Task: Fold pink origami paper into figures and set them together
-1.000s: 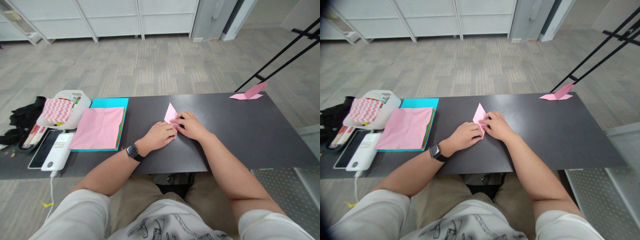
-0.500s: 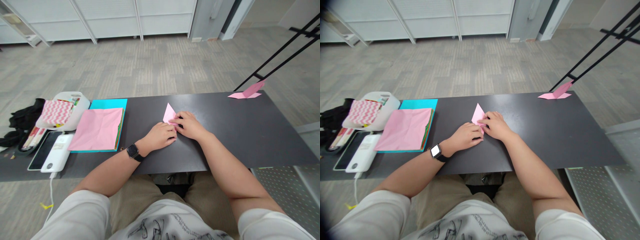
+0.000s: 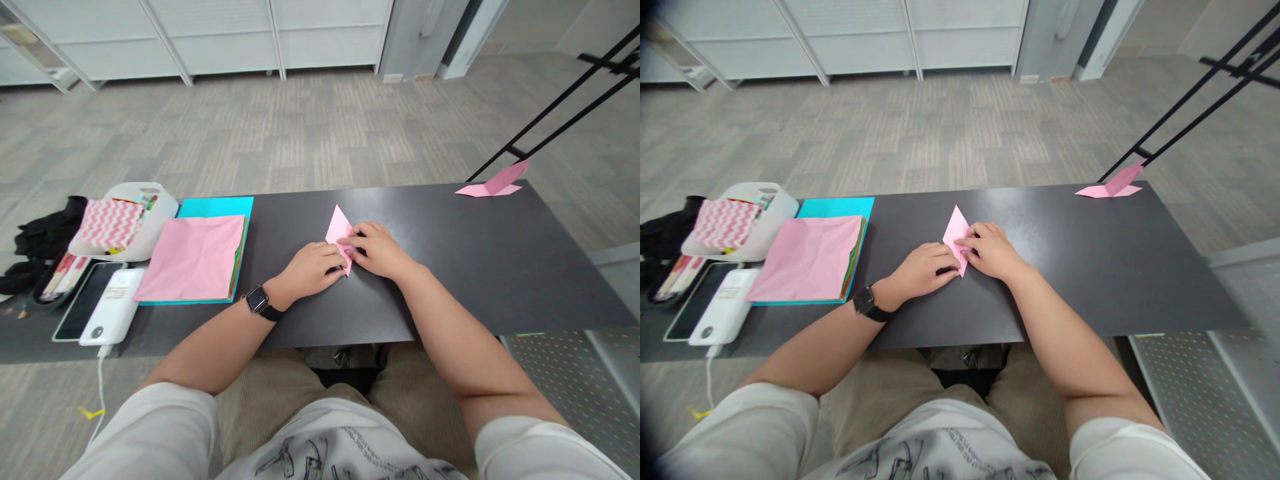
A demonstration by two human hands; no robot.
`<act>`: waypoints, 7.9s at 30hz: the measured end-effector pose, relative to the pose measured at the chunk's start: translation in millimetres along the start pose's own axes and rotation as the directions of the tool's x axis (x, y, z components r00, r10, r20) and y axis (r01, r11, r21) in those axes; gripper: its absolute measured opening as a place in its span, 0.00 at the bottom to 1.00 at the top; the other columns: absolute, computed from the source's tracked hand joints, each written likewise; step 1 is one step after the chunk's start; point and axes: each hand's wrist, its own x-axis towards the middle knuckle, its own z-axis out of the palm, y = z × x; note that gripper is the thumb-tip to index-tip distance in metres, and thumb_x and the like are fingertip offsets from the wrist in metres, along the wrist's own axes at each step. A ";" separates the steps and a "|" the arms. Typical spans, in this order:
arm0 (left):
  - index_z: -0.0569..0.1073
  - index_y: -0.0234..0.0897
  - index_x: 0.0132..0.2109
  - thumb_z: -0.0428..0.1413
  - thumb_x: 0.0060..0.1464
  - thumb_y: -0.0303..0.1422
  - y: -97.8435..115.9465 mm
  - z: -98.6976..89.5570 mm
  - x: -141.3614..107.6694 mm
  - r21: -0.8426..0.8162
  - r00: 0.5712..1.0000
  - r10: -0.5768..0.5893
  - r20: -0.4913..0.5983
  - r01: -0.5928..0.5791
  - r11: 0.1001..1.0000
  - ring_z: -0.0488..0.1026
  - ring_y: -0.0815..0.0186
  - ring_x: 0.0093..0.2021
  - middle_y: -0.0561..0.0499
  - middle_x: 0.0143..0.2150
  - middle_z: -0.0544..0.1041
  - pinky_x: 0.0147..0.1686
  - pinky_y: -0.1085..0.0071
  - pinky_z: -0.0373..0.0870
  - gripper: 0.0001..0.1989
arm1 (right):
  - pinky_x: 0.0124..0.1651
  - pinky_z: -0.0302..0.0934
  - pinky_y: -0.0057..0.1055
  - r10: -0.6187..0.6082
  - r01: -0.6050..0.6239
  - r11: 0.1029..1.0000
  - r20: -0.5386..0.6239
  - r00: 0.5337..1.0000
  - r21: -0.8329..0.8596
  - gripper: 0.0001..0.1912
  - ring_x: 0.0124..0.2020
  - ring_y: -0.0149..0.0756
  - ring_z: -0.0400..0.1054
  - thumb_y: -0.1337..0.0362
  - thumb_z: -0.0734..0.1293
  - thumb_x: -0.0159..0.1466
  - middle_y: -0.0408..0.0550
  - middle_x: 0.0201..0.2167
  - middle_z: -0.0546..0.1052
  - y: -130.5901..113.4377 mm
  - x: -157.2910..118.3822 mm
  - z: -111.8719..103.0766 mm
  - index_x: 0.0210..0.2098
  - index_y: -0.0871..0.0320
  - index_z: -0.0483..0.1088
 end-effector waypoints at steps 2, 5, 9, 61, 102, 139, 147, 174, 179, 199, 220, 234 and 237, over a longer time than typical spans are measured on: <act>0.84 0.44 0.47 0.58 0.72 0.36 0.0 0.6 -0.4 0.007 0.999 0.040 0.025 -0.040 0.999 0.77 0.60 0.51 0.49 0.49 0.83 0.53 0.62 0.69 0.09 | 0.61 0.60 0.51 0.003 -0.003 1.000 0.000 1.000 -0.002 0.18 0.56 0.51 0.68 0.59 0.67 0.74 0.53 0.52 0.77 -1.0 -0.2 -1.0 0.60 0.42 0.81; 0.85 0.45 0.48 0.57 0.73 0.37 -1.9 0.1 -2.4 0.016 0.996 0.083 0.027 -0.083 0.996 0.76 0.60 0.53 0.49 0.49 0.83 0.56 0.61 0.69 0.10 | 0.61 0.60 0.51 0.004 -0.004 1.000 0.000 1.000 0.001 0.17 0.55 0.50 0.68 0.59 0.68 0.74 0.53 0.52 0.77 -1.2 -0.1 -1.5 0.60 0.42 0.82; 0.85 0.47 0.52 0.57 0.74 0.37 -4.3 -4.2 -6.8 0.024 0.985 0.163 0.053 -0.164 0.986 0.76 0.59 0.57 0.49 0.53 0.84 0.60 0.59 0.68 0.11 | 0.61 0.60 0.51 -0.006 0.006 1.000 -0.007 1.000 0.013 0.17 0.55 0.50 0.69 0.59 0.68 0.74 0.52 0.52 0.77 0.2 0.2 -0.7 0.59 0.41 0.82; 0.79 0.48 0.65 0.57 0.72 0.41 9.0 -12.9 -14.4 0.209 0.970 -0.240 0.050 0.224 0.952 0.71 0.48 0.65 0.45 0.70 0.75 0.71 0.41 0.64 0.19 | 0.62 0.61 0.53 -0.019 0.019 1.000 -0.001 1.000 0.008 0.16 0.56 0.51 0.70 0.59 0.72 0.70 0.53 0.54 0.78 0.7 -1.5 -3.4 0.57 0.43 0.83; 0.83 0.48 0.59 0.59 0.71 0.35 -0.3 -18.0 -12.3 0.117 0.989 -0.134 0.058 0.127 0.985 0.74 0.53 0.63 0.47 0.61 0.80 0.75 0.38 0.57 0.14 | 0.62 0.61 0.51 -0.025 0.025 0.999 -0.012 1.000 0.023 0.15 0.56 0.49 0.70 0.60 0.73 0.70 0.51 0.53 0.78 2.7 -1.7 -1.8 0.56 0.42 0.83; 0.79 0.43 0.46 0.63 0.62 0.28 -27.0 0.3 1.4 -0.098 0.882 -0.437 -0.178 0.426 0.900 0.77 0.54 0.53 0.51 0.50 0.83 0.59 0.53 0.68 0.07 | 0.59 0.63 0.51 0.102 -0.101 0.995 -0.040 0.994 0.022 0.26 0.54 0.54 0.72 0.59 0.74 0.68 0.54 0.50 0.79 -6.6 4.9 6.0 0.65 0.51 0.74; 0.78 0.45 0.53 0.64 0.62 0.31 -24.2 2.2 3.9 -0.132 0.891 -0.426 -0.159 0.408 0.903 0.77 0.57 0.50 0.54 0.44 0.85 0.61 0.55 0.63 0.12 | 0.52 0.58 0.43 0.085 -0.077 0.992 -0.082 0.993 0.102 0.09 0.45 0.45 0.73 0.68 0.71 0.67 0.46 0.39 0.80 -5.2 10.1 12.9 0.45 0.50 0.79; 0.81 0.42 0.45 0.58 0.65 0.29 -29.7 -0.8 11.0 0.015 0.950 -0.299 -0.092 0.302 0.953 0.74 0.56 0.47 0.50 0.43 0.83 0.58 0.55 0.65 0.06 | 0.51 0.54 0.41 0.095 -0.096 0.995 -0.040 0.995 -0.012 0.01 0.43 0.44 0.72 0.65 0.71 0.69 0.45 0.37 0.79 -10.9 14.1 10.1 0.40 0.52 0.76; 0.80 0.41 0.45 0.57 0.66 0.29 -28.8 -1.2 10.8 0.081 0.966 -0.244 -0.082 0.251 0.965 0.73 0.56 0.48 0.49 0.44 0.82 0.59 0.55 0.64 0.07 | 0.51 0.54 0.41 0.071 -0.071 0.997 -0.037 0.997 -0.007 0.03 0.43 0.43 0.72 0.67 0.71 0.68 0.45 0.37 0.79 -11.7 12.9 8.7 0.40 0.52 0.77; 0.84 0.47 0.54 0.54 0.70 0.30 -15.0 -5.3 -5.4 0.231 0.983 -0.184 -0.022 0.184 0.955 0.76 0.55 0.52 0.47 0.47 0.81 0.72 0.45 0.58 0.15 | 0.55 0.55 0.45 -0.023 0.023 1.000 0.035 0.999 -0.009 0.11 0.47 0.47 0.72 0.69 0.69 0.69 0.49 0.42 0.81 -13.9 3.6 -3.3 0.44 0.49 0.83; 0.83 0.48 0.55 0.55 0.70 0.30 19.0 -9.7 -18.1 0.279 0.961 -0.277 -0.019 0.271 0.921 0.76 0.51 0.52 0.45 0.53 0.82 0.73 0.33 0.53 0.14 | 0.54 0.58 0.45 -0.031 0.028 0.999 0.068 0.997 0.036 0.12 0.47 0.45 0.75 0.67 0.70 0.70 0.47 0.44 0.82 -7.5 -1.3 -10.7 0.47 0.46 0.85; 0.81 0.46 0.60 0.56 0.72 0.38 7.8 -12.6 -13.9 0.184 0.945 -0.325 -0.038 0.326 0.927 0.77 0.52 0.53 0.46 0.49 0.83 0.73 0.40 0.55 0.15 | 0.55 0.61 0.43 -0.009 0.006 0.996 0.033 0.999 0.090 0.04 0.47 0.43 0.75 0.59 0.74 0.69 0.46 0.43 0.82 20.5 -4.8 -8.5 0.42 0.48 0.83; 0.78 0.44 0.63 0.56 0.71 0.37 1.6 -10.6 -11.3 0.143 0.937 -0.343 -0.070 0.350 0.926 0.77 0.52 0.54 0.45 0.52 0.83 0.73 0.44 0.56 0.17 | 0.55 0.61 0.43 0.012 -0.014 0.996 0.020 1.000 0.092 0.05 0.46 0.44 0.75 0.57 0.73 0.70 0.47 0.43 0.82 15.6 -1.8 -7.1 0.42 0.49 0.83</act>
